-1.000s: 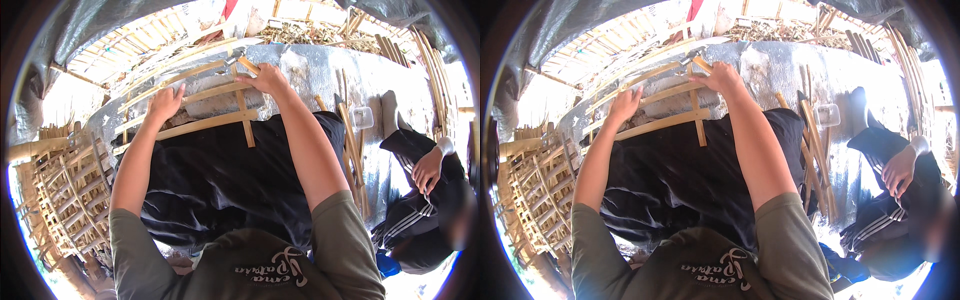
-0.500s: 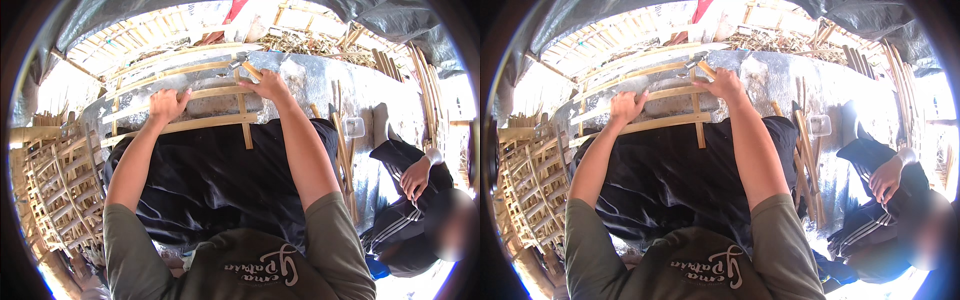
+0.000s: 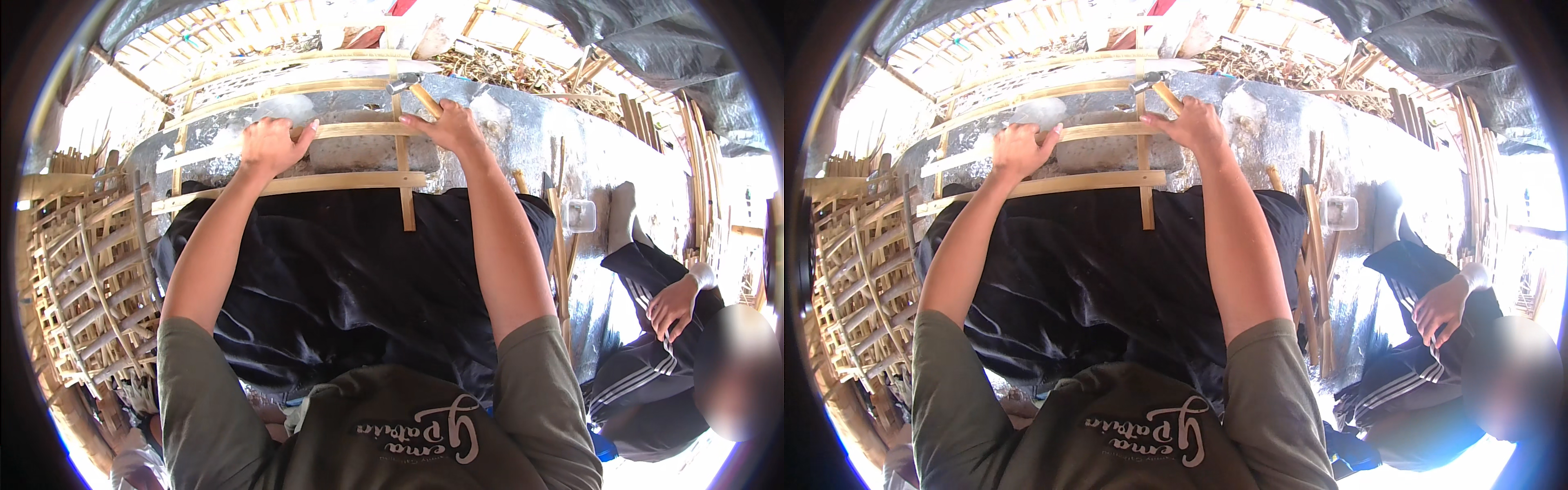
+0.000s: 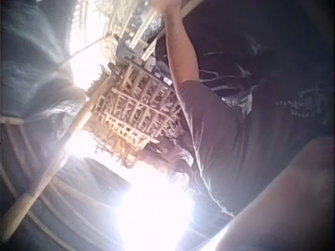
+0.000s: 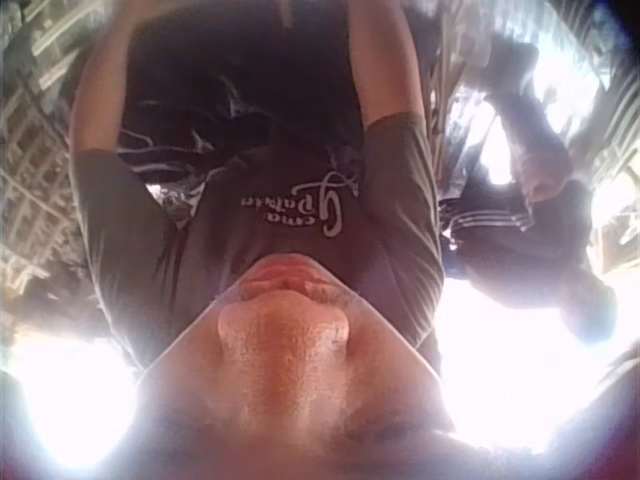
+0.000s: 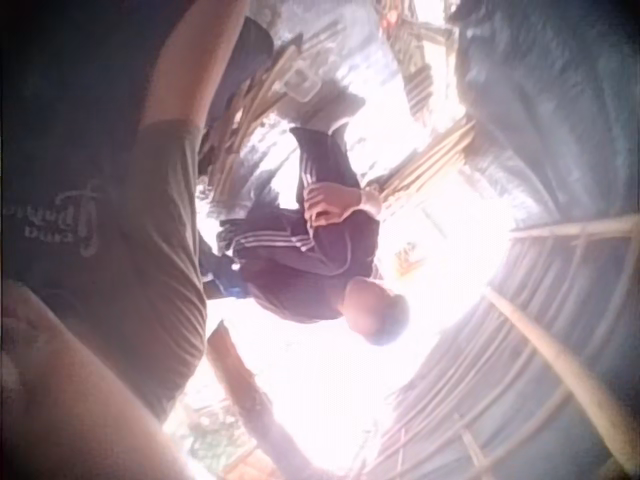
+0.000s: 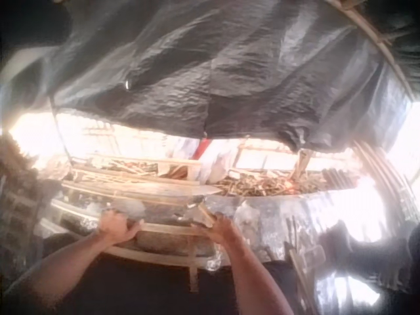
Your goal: The person assembles a wooden frame by positioning thin wooden slats and securing them with nails. They use a hammer to drive nails into the joints, repeatedly adjusting the slats to ensure alignment. The work is performed on a surface covered with a black tarp.
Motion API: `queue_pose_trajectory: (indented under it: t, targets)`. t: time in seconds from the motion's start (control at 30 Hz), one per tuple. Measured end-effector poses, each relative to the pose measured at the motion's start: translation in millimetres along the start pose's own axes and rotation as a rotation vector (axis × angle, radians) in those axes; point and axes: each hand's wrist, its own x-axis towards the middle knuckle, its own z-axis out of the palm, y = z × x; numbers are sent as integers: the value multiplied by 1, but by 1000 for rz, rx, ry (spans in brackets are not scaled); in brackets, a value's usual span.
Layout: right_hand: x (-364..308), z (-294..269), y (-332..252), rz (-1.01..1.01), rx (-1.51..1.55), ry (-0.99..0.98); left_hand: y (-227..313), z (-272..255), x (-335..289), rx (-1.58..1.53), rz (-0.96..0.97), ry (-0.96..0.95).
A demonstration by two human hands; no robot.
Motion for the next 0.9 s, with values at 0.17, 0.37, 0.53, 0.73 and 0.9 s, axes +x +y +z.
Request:
queue_pose_trajectory:
  t: [0.17,0.37,0.53,0.73,0.9]
  targets:
    - [0,3,-2,57,-29,-44,4,-2,-2,-32,-65,-197]
    - [0,4,-3,78,12,-28,5,-7,1,-155,-181,-481]
    - [-1,6,-3,27,14,1,1,-11,-7,-55,-138,-282]
    - [1,7,-4,2,-8,23,-70,-36,20,-85,-437,-234]
    - [-2,5,-8,23,-3,-35,-172,-39,16,83,-757,-226]
